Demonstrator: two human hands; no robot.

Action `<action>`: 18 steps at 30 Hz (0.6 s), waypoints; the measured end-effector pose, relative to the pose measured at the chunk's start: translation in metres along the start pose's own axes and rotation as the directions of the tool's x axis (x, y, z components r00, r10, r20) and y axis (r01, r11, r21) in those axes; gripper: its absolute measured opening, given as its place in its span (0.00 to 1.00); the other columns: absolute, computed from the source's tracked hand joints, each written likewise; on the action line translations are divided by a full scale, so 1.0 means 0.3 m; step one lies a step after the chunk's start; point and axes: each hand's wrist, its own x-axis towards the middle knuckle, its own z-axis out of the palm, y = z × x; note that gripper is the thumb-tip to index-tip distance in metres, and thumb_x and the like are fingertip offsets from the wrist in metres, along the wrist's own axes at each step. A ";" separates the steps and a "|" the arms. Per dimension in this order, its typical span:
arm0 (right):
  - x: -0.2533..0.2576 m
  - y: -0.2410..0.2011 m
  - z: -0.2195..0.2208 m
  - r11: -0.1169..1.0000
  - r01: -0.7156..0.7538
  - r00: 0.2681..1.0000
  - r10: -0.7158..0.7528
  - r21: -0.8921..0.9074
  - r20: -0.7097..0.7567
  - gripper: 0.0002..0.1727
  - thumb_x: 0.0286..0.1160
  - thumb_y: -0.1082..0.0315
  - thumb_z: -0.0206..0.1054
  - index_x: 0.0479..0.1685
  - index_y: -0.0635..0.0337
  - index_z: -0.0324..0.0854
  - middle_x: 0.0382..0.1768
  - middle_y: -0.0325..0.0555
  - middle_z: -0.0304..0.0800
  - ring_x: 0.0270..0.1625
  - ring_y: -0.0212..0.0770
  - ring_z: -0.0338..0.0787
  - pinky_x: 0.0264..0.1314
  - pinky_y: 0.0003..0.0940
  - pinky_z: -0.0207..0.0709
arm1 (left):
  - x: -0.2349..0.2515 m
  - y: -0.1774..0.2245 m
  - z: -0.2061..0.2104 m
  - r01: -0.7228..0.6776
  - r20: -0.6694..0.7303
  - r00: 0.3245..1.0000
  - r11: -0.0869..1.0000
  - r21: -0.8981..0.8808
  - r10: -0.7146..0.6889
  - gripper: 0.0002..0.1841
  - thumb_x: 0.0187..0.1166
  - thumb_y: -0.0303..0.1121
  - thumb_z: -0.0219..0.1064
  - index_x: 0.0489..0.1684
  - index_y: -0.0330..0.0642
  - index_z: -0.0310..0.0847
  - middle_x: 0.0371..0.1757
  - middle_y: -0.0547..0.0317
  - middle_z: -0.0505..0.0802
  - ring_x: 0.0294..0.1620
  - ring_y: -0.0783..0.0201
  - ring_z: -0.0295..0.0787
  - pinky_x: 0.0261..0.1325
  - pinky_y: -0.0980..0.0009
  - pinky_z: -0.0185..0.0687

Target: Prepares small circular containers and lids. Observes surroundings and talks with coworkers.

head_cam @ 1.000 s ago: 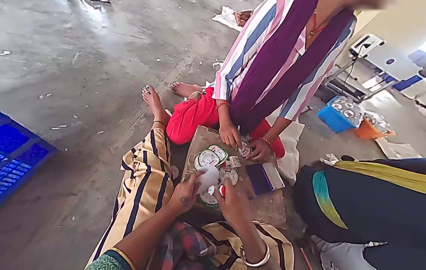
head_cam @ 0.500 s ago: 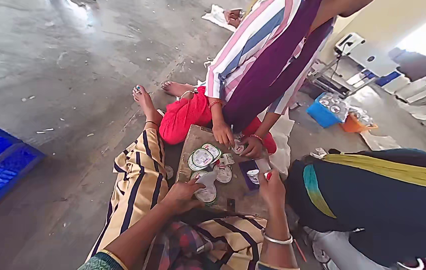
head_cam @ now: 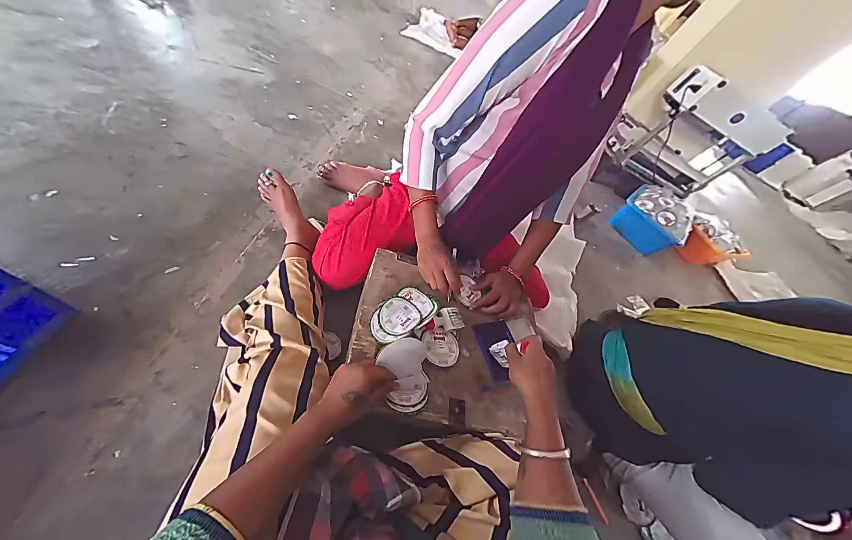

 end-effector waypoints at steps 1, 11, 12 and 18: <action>-0.036 -0.010 -0.006 0.997 0.058 0.998 -0.057 0.046 -0.016 0.25 0.90 0.59 0.58 0.75 0.70 0.71 0.59 0.71 0.87 0.64 0.68 0.87 0.66 0.66 0.73 | 0.001 0.002 0.001 0.038 -0.018 0.999 0.999 -0.032 -0.039 0.15 0.82 0.38 0.69 0.48 0.32 0.93 0.49 0.36 0.95 0.54 0.39 0.93 0.63 0.40 0.81; -0.324 -0.069 0.013 0.802 0.494 0.858 -0.512 0.335 -0.038 0.15 0.82 0.65 0.61 0.54 0.71 0.79 0.37 0.53 0.85 0.37 0.45 0.84 0.41 0.46 0.77 | 0.014 0.023 -0.013 0.205 0.015 0.979 0.972 -0.111 -0.204 0.21 0.83 0.43 0.69 0.45 0.27 0.89 0.46 0.33 0.92 0.54 0.38 0.90 0.63 0.40 0.77; -0.335 -0.076 0.010 0.802 0.504 0.853 -0.521 0.322 -0.036 0.15 0.82 0.64 0.61 0.53 0.70 0.79 0.35 0.52 0.85 0.34 0.44 0.84 0.38 0.46 0.77 | 0.011 0.017 -0.007 0.184 -0.008 0.983 0.977 -0.110 -0.186 0.21 0.81 0.43 0.70 0.45 0.27 0.89 0.45 0.34 0.92 0.52 0.38 0.90 0.61 0.40 0.79; -0.359 -0.146 0.071 0.793 0.583 0.805 -0.593 0.176 0.004 0.16 0.82 0.61 0.62 0.54 0.68 0.81 0.29 0.54 0.88 0.32 0.56 0.90 0.34 0.56 0.80 | 0.003 -0.004 0.006 0.127 -0.081 0.987 0.983 -0.130 -0.138 0.19 0.87 0.34 0.61 0.64 0.25 0.77 0.49 0.31 0.92 0.53 0.35 0.92 0.61 0.40 0.82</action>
